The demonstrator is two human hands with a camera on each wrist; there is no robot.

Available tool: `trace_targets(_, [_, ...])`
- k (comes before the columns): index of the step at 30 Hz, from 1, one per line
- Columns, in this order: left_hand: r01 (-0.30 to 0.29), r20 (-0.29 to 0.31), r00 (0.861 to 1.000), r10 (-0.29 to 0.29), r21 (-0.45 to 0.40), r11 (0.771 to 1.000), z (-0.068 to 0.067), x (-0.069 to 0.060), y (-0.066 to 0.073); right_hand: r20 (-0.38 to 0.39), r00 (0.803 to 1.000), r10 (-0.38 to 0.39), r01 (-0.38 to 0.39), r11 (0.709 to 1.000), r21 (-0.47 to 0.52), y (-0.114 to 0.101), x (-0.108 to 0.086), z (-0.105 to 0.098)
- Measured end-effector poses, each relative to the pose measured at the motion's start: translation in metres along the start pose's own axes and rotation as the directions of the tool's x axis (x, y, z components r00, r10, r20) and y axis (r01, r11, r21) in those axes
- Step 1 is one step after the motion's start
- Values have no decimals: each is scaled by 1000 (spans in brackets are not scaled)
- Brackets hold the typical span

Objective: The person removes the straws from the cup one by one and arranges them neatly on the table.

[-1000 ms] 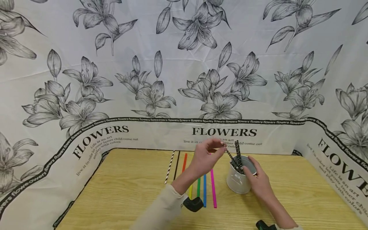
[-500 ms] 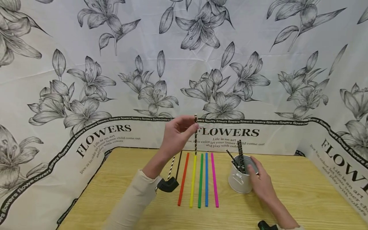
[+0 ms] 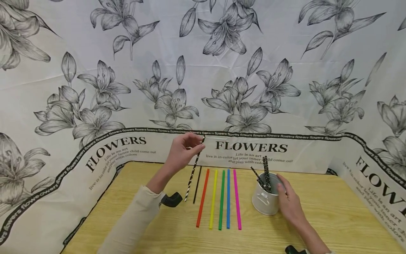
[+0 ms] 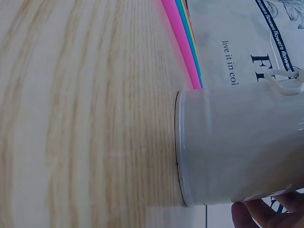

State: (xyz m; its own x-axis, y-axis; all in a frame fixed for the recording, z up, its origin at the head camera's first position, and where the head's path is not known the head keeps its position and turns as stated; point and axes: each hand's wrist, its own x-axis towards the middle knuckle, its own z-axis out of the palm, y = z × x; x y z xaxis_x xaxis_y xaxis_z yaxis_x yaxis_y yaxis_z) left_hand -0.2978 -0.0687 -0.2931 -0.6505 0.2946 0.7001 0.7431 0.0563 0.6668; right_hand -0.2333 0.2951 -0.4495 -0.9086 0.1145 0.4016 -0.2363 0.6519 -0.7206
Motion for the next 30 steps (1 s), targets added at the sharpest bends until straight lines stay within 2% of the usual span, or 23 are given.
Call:
trace_targets(2, [7, 9, 1000, -7, 24, 1000, -2, -3, 1, -6, 1000, -7, 7, 1000, 3, 1, -1, 0])
trace_targets(6, [33, 10, 999, -33, 57, 998, -7, -6, -33, -6, 1000, -11, 11, 1000, 12, 2, -2, 2])
trace_targets(9, [80, 5, 997, -81, 72, 994, -11, -9, -62, -5, 1000, -7, 7, 1000, 16, 2, -3, 2])
trace_targets(14, [177, -14, 984, -176, 91, 980, -19, -16, -86, -8, 1000, -3, 3, 1000, 20, 1, -2, 1])
trace_targets(20, [285, -23, 958, -284, 120, 951, -23, -25, -110, -9, 1000, 0, 0, 999, 32, 0, 1, 4])
trace_targets(25, [381, -9, 924, -382, 107, 918, -27, -37, -136, -17, 999, 37, -36, 999, 17, 2, -1, 7])
trace_targets(30, [442, 2, 896, -444, 87, 893, -28, -44, -160, -37, 999, 33, -33, 999, 3, 1, 0, 5])
